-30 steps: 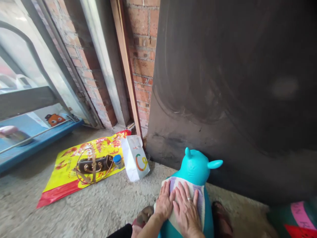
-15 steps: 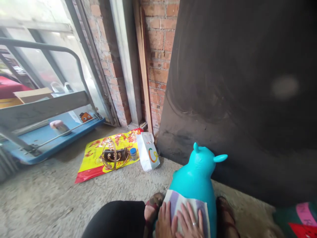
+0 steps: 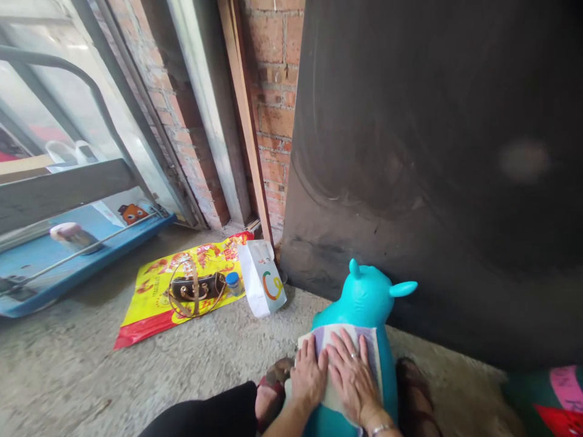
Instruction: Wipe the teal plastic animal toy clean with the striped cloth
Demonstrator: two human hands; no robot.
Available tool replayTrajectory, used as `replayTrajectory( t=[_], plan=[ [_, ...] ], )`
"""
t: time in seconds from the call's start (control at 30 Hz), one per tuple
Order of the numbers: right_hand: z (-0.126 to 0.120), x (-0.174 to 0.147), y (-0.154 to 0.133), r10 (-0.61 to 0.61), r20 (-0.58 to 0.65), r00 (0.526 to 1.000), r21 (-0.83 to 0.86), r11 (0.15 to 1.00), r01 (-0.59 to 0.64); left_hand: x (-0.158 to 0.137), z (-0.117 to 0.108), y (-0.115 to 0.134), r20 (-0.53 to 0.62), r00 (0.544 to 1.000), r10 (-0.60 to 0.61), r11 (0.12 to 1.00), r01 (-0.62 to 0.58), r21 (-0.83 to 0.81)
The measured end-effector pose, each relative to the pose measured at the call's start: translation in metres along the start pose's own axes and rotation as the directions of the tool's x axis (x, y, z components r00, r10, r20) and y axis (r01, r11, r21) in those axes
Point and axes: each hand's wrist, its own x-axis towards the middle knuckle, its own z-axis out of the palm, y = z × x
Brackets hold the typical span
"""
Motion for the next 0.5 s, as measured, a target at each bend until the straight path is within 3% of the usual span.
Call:
replayTrajectory(
  t=[0.1,0.2,0.37,0.5],
  plan=[
    [-0.002,0.018,0.008,0.042,0.02,0.999,0.011,0.999,-0.042,0.022,0.0,0.007,0.02,0.999,0.032,0.999,-0.032,-0.002],
    [-0.007,0.02,0.008,0.03,0.012,0.999,0.0,1.0,-0.03,0.024,0.001,0.005,0.035,0.997,0.062,0.998,-0.062,0.016],
    [-0.002,-0.012,-0.007,0.016,-0.086,0.996,-0.088,0.996,-0.024,-0.009,0.001,-0.006,0.045,0.995,0.084,0.994,-0.087,0.059],
    [0.032,-0.053,-0.031,-0.003,-0.301,0.954,-0.188,0.981,-0.057,-0.036,0.011,-0.029,0.01,0.993,0.119,0.986,-0.119,0.117]
  ],
)
